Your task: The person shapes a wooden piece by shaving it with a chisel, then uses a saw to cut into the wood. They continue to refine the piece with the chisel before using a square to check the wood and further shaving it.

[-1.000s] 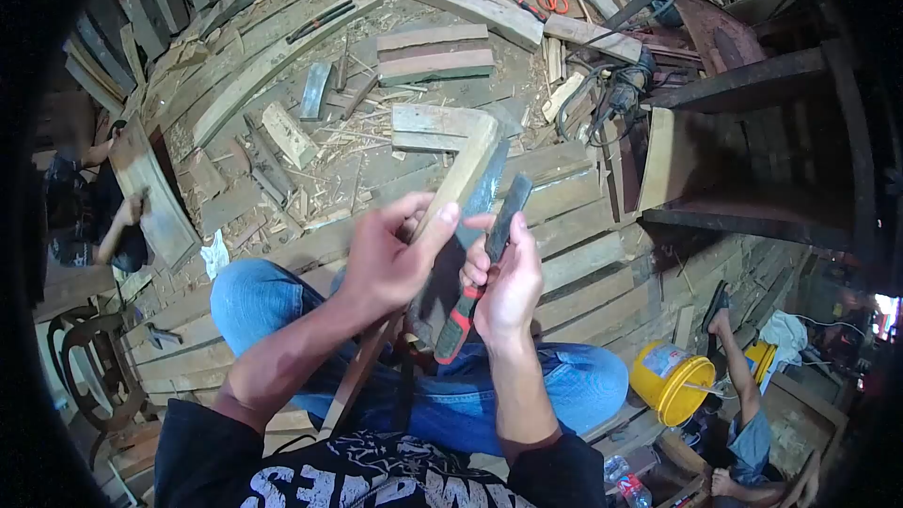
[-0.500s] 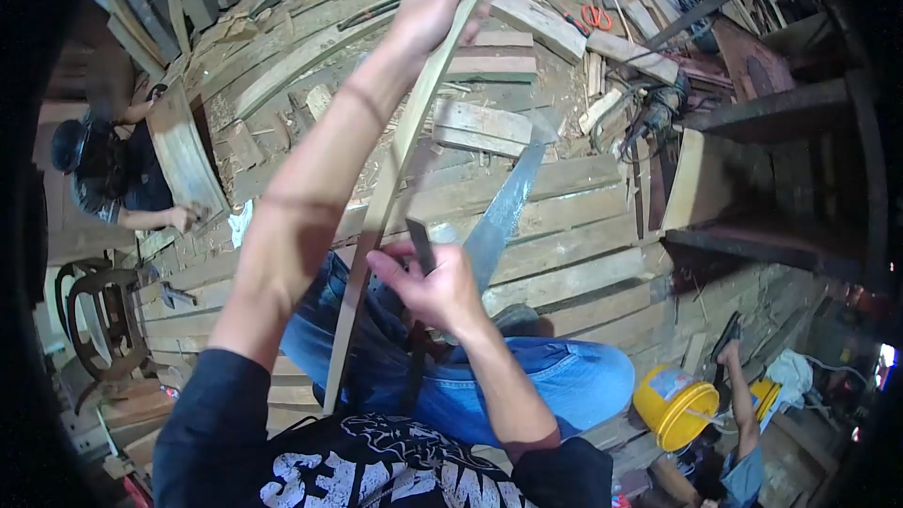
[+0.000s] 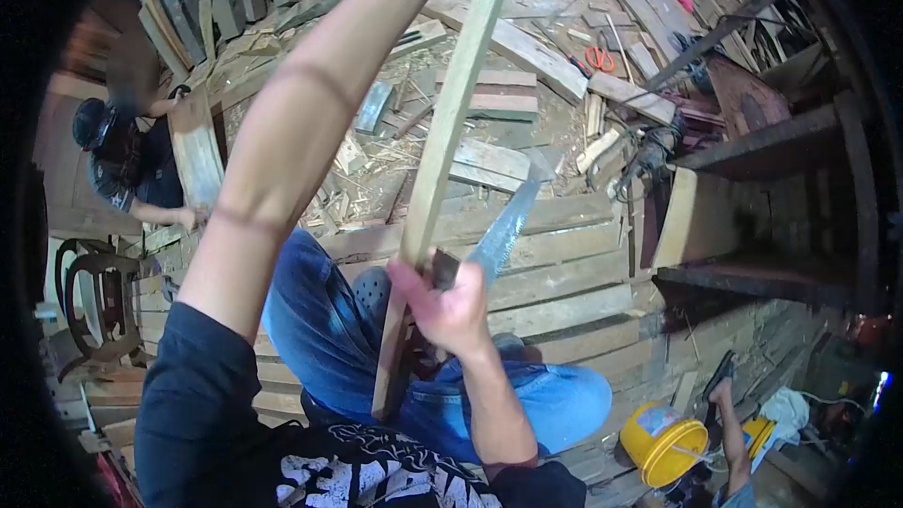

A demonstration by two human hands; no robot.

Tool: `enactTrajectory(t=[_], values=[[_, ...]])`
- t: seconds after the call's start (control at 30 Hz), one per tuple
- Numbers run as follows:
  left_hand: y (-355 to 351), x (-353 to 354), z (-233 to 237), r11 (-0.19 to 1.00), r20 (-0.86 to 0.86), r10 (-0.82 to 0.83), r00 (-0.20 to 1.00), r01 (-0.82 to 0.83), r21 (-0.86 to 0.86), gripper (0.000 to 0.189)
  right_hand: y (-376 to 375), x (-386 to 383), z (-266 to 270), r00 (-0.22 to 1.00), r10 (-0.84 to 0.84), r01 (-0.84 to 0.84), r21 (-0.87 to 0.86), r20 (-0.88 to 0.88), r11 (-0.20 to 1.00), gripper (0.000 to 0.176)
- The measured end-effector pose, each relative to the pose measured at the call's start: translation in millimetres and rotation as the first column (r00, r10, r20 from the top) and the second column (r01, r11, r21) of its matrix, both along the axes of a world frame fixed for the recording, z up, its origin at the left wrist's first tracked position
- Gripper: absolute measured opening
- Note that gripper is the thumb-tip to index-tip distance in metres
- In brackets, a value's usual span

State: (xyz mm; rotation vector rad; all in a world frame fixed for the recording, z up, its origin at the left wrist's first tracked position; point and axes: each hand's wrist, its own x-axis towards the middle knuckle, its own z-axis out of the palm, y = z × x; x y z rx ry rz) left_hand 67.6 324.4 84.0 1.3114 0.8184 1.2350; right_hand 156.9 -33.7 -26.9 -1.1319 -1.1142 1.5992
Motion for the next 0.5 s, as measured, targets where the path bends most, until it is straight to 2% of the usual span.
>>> enactTrajectory(t=[0.03, 0.07, 0.1, 0.13, 0.17, 0.2, 0.23, 0.27, 0.3, 0.37, 0.47, 0.5], values=[[-49, 1, -10, 0.997, -0.153, 0.061, 0.986, -0.067, -0.04, 0.051, 6, 8, 11, 0.999, -0.02, 0.02, -0.014, 0.028, 1.0, 0.026], [-107, 2, -20, 0.988, -0.305, 0.112, 0.946, -0.138, -0.066, 0.06, 11, 8, 22, 0.99, -0.144, 0.144, -0.012, -0.004, 0.99, 0.028], [-138, -6, -63, 0.968, -0.242, 0.021, 0.97, -0.08, -0.237, 0.068, 17, 19, 7, 0.986, -0.137, 0.121, 0.149, 0.099, 0.981, 0.028], [-181, -8, -107, 0.945, -0.159, 0.128, 0.979, -0.169, -0.279, 0.072, 22, 28, 8, 0.976, -0.128, 0.114, 0.084, 0.175, 0.99, 0.029], [-235, -10, -119, 0.804, -0.315, 0.174, 0.933, -0.319, -0.501, 0.071, 27, 33, 8, 0.962, -0.112, 0.11, 0.022, 0.248, 0.994, 0.03], [-279, -20, -157, 0.724, -0.277, 0.1, 0.956, -0.261, -0.638, 0.067, 31, 36, 6, 0.96, -0.127, 0.125, 0.026, 0.249, 0.992, 0.03], [-330, -28, -172, 0.809, -0.252, -0.033, 0.967, -0.122, -0.575, 0.068, 35, 38, 3, 0.94, -0.16, 0.174, -0.019, 0.302, 0.985, 0.027], [-368, -30, -216, 0.621, -0.037, 0.016, 0.999, -0.039, -0.783, 0.072, 36, 39, -1, 0.916, -0.18, 0.22, -0.072, 0.359, 0.973, 0.024], [-389, -24, -178, 0.584, -0.16, -0.126, 0.979, -0.057, -0.81, 0.076, 36, 40, -10, 0.914, -0.182, 0.23, -0.093, 0.363, 0.969, 0.024], [-412, -28, -169, 0.436, 0.204, -0.23, 0.951, 0.288, -0.853, 0.076, 40, 39, -28, 0.92, -0.138, 0.225, -0.206, 0.367, 0.952, 0.025], [-428, -31, -175, 0.423, 0.303, -0.193, 0.933, 0.358, -0.832, 0.074, 40, 35, -53, 0.922, -0.178, 0.261, -0.213, 0.343, 0.941, 0.026], [-426, -31, -168, 0.373, 0.328, -0.163, 0.931, 0.366, -0.853, 0.073, 40, 32, -59, 0.928, -0.213, 0.287, -0.22, 0.306, 0.932, 0.026]])
